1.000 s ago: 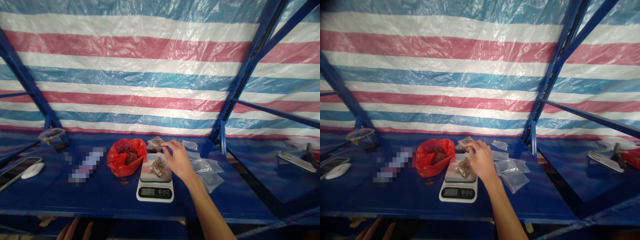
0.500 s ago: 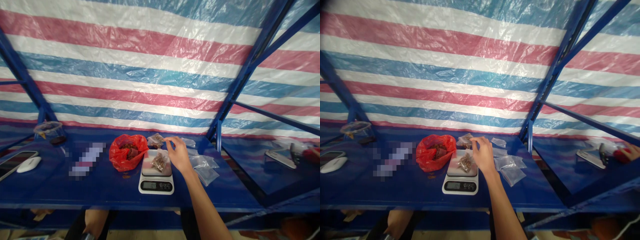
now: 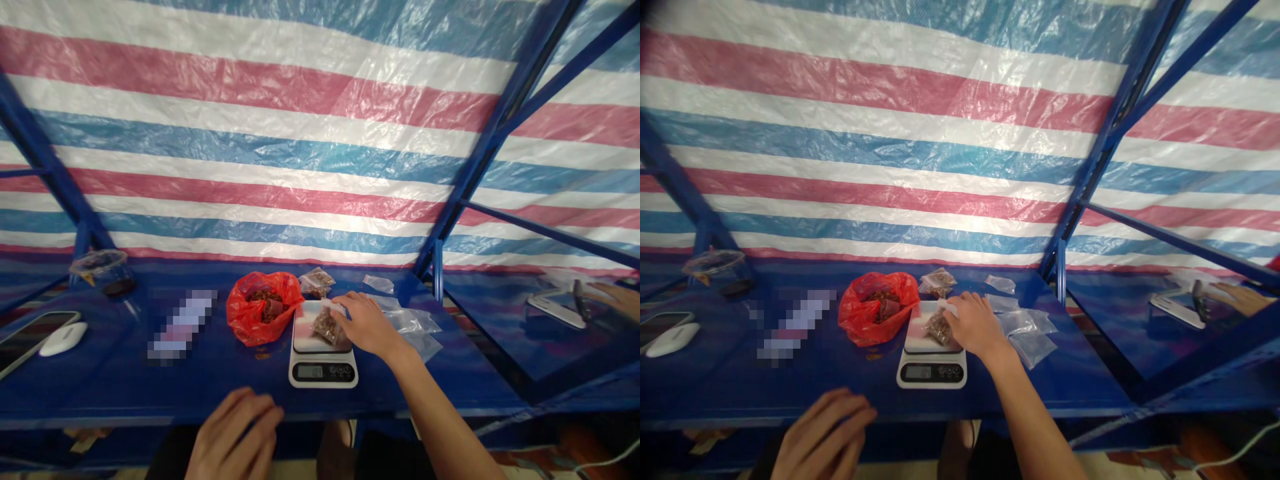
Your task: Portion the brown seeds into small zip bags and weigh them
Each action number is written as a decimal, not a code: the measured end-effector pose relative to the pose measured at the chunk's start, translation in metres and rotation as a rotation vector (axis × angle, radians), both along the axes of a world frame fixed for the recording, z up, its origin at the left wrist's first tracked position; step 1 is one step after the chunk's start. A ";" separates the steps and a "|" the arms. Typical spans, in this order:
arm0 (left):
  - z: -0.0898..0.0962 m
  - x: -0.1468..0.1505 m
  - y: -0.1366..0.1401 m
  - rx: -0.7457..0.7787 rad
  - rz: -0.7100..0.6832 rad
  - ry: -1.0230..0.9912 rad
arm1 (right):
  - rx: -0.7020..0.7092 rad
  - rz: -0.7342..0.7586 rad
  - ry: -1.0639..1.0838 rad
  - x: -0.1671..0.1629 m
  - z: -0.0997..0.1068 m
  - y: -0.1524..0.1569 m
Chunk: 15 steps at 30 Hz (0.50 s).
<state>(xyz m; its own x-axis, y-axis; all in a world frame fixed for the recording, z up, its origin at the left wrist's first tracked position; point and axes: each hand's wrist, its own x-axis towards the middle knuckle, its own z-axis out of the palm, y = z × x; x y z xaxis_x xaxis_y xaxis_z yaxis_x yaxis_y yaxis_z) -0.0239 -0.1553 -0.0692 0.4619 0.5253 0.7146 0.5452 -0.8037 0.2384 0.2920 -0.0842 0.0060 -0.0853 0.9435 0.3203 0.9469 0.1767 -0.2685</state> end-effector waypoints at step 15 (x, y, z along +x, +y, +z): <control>0.107 0.044 0.129 -0.135 -0.073 0.208 | -0.086 0.096 0.114 -0.017 0.021 0.032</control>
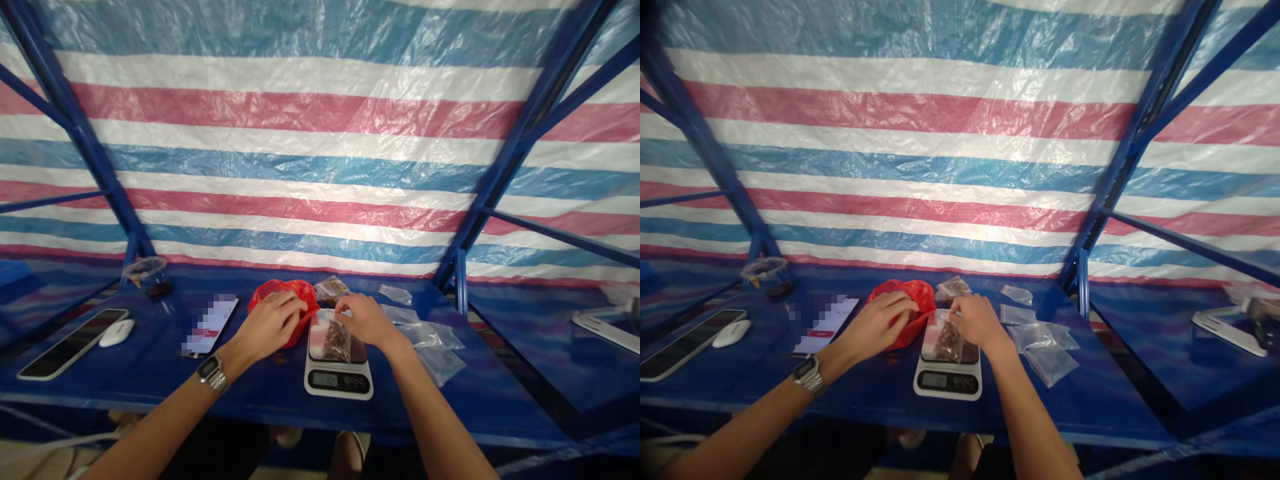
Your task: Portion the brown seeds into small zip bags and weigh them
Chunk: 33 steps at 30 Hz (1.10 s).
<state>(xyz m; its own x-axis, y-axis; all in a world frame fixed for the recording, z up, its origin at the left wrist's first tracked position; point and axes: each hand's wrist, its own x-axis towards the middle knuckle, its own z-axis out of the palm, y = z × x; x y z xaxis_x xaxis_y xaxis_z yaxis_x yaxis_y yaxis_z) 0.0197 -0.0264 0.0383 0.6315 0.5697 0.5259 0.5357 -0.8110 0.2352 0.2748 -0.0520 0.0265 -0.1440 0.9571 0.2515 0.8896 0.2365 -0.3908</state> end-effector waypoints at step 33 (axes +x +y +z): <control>-0.053 0.086 -0.014 -1.131 0.314 -1.628 | 0.227 -0.036 0.436 -0.102 -0.003 0.028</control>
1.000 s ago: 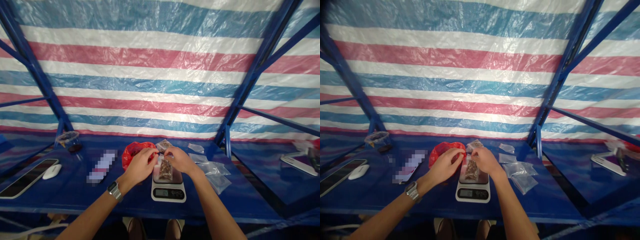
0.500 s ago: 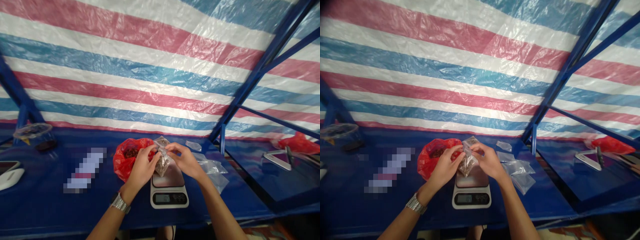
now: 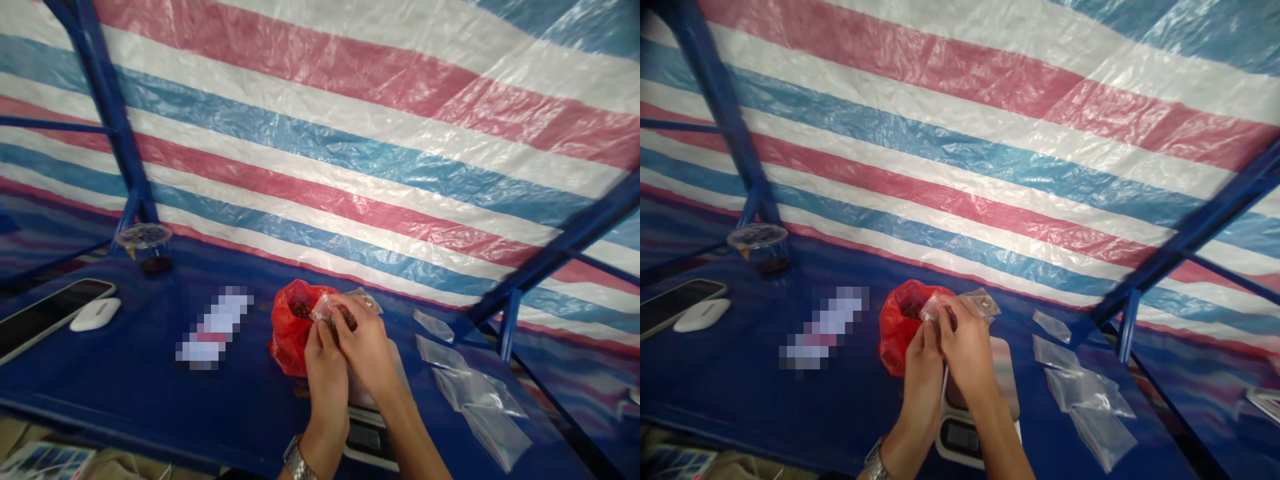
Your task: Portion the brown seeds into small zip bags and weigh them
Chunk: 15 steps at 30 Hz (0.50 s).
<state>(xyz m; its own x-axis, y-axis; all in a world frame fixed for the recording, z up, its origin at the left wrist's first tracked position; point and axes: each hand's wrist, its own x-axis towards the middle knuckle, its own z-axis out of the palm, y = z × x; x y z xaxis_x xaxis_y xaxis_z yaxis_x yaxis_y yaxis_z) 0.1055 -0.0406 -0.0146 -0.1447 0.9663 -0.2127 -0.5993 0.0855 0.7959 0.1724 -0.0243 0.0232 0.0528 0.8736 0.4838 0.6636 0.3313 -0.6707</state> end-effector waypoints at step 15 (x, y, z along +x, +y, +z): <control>0.003 0.003 0.004 -0.129 0.029 -0.165 | 0.029 0.025 -0.084 -0.002 -0.013 0.011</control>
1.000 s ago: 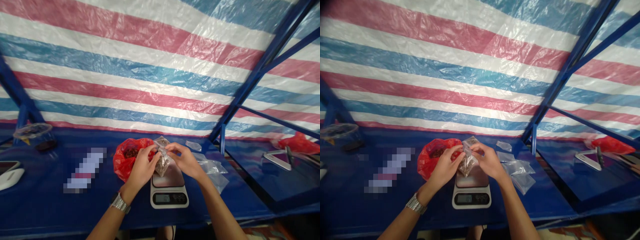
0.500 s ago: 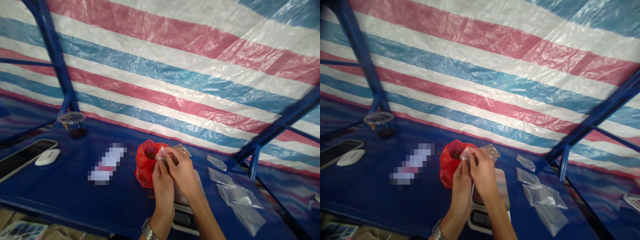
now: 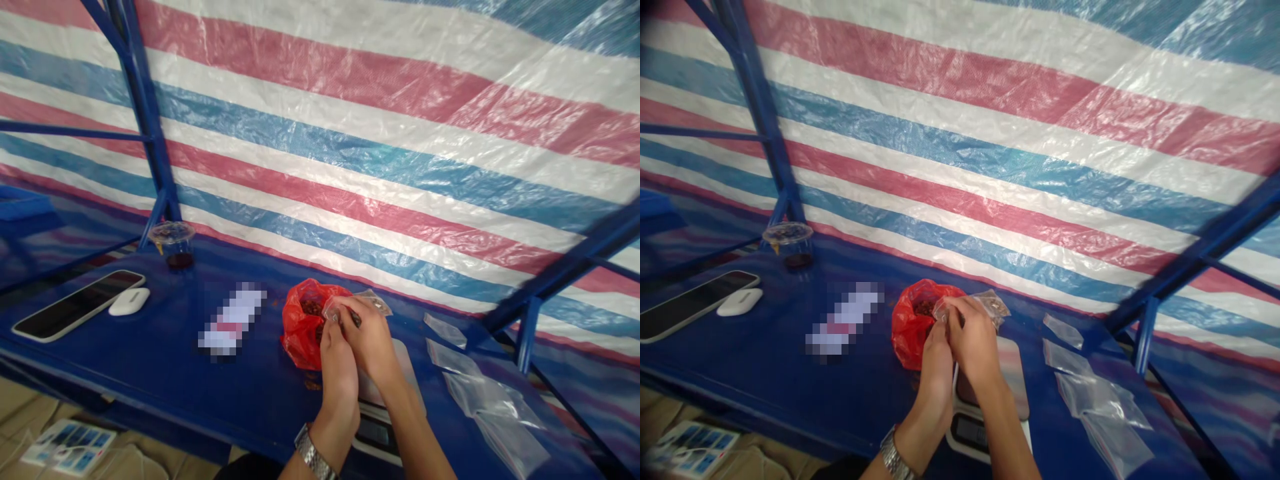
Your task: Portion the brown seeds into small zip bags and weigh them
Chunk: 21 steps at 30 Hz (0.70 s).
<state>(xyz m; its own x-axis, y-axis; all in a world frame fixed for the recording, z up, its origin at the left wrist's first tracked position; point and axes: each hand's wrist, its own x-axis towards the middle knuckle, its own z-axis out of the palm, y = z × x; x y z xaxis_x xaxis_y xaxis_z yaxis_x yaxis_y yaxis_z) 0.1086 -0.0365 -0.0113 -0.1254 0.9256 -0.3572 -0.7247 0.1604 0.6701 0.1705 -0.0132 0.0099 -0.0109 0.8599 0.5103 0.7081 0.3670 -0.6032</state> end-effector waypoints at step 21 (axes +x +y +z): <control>0.010 -0.013 -0.009 0.464 0.044 0.810 | -0.086 -0.088 0.550 0.072 -0.003 -0.031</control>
<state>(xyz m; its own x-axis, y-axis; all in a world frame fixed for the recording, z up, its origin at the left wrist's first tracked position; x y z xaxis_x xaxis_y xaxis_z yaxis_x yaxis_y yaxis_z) 0.0952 -0.0457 -0.0013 -0.2134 0.9421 0.2585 -0.0073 -0.2661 0.9639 0.2422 -0.0440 0.0070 0.3110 0.8843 0.3483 0.3066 0.2536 -0.9174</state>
